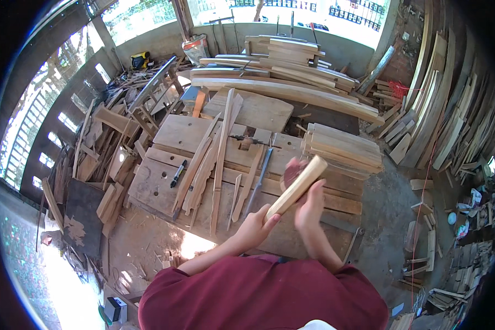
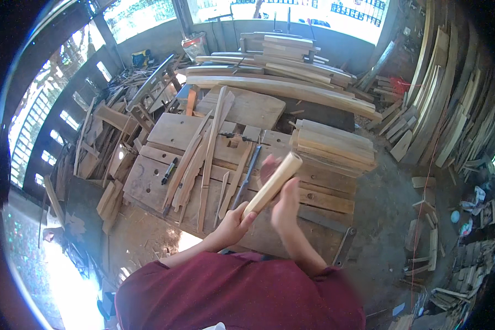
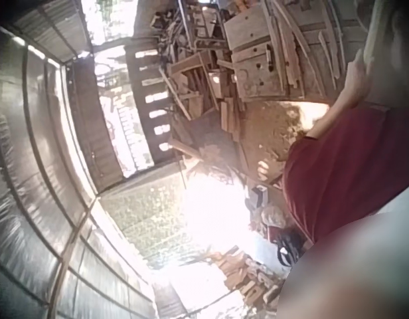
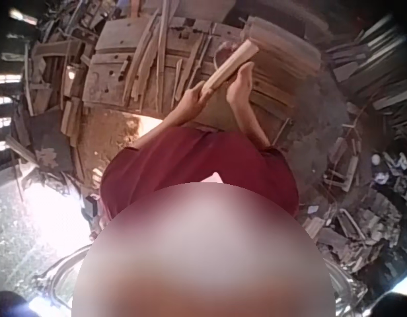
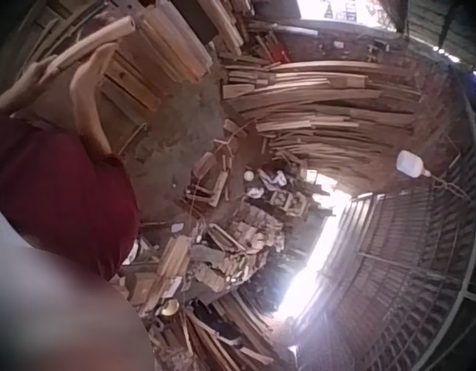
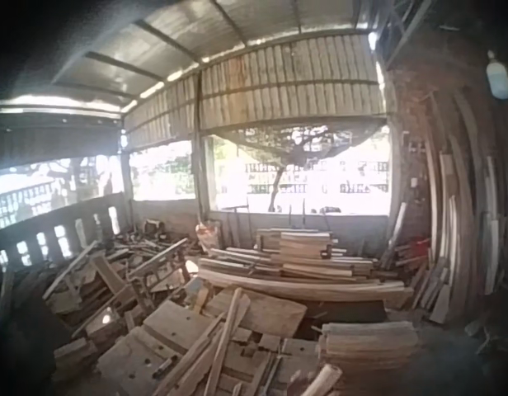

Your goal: Shaping, sanding, and assembling a wooden handle component on a workbench.

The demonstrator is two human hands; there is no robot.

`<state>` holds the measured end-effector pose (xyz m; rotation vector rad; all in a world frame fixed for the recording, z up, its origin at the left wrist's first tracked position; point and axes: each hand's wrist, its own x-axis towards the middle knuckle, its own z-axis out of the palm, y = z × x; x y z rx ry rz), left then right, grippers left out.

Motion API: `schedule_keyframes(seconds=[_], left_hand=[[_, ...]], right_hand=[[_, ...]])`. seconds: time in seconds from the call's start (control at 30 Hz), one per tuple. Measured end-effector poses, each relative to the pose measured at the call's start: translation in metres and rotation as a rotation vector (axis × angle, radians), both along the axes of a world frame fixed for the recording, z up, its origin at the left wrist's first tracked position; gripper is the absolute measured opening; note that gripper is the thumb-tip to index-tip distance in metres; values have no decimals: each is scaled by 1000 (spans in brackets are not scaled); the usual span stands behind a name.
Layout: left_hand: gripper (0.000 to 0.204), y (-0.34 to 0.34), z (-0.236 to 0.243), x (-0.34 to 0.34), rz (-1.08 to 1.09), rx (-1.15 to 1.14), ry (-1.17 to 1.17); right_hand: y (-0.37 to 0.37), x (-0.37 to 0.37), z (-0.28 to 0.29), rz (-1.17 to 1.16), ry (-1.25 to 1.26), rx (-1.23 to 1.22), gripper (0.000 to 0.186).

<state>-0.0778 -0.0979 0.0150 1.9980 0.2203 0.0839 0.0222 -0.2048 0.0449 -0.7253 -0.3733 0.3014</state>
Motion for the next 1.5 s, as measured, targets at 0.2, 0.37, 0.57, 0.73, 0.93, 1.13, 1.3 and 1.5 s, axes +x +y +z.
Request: schedule_keyframes(seconds=[0.2,0.37,0.57,0.73,0.93,1.13,1.3,1.5], left_hand=[[44,1,19,3,-13,-40,82],[44,2,11,-3,-50,6,62],[45,-5,19,20,-14,-23,25],[48,-3,9,5,-88,-16,47],[48,4,19,16,-78,-5,94],[51,-4,3,4,-66,-123,69],[52,-10,4,15,-101,-174,46],[52,-10,6,19,-62,-269,79]], right_hand=[[-7,15,9,24,8,8,66],[-9,18,13,-113,9,-16,74],[-7,16,14,-27,-110,-70,75],[-26,38,30,-123,-77,5,72],[-9,14,13,-90,-62,3,72],[-16,24,13,-27,-37,17,72],[-9,21,17,-117,-13,83,73],[-8,17,2,14,-3,34,71]])
